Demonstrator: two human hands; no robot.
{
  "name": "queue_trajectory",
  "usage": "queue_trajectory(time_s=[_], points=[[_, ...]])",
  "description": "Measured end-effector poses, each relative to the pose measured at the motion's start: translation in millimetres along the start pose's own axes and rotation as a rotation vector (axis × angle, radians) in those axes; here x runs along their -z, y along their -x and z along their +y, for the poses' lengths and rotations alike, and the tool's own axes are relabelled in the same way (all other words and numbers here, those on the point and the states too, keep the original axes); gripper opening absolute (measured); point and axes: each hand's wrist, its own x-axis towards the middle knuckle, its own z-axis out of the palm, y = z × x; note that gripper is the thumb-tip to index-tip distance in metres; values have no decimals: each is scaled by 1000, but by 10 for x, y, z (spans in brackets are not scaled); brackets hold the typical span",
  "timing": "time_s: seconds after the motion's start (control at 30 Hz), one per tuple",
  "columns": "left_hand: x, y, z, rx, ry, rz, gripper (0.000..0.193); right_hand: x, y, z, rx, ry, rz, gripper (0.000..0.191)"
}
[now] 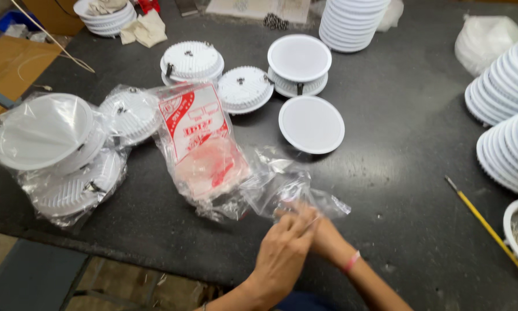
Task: The person places round LED panel light fixtures one at a time into clear plastic bags, wraps the plastic around each unit, and sets the bagged fixtures on the workbench with other packaged units. They occasionally reposition the printed plastic sheet and reach for the next unpackaged fixture.
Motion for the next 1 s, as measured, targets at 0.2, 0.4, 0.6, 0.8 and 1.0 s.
queue_trajectory(time_s=[0.2, 0.4, 0.6, 0.8, 1.0], points=[[-52, -5, -349, 139, 34, -1, 38, 994, 271, -6, 151, -713, -861, 43], [-324, 8, -232, 118, 113, -325, 28, 1215, -603, 761, -381, -448, 107, 40], [-461, -6, -159, 113, 272, -345, 50, 582, -1339, 1105, -154, 304, 504, 63], [-356, -153, -190, 67, 140, -95, 23, 661, -1357, 1186, -65, 472, 534, 49], [-134, -431, -130, 28, 140, -77, 44, 1123, -637, 1427, -366, -18, 689, 35]])
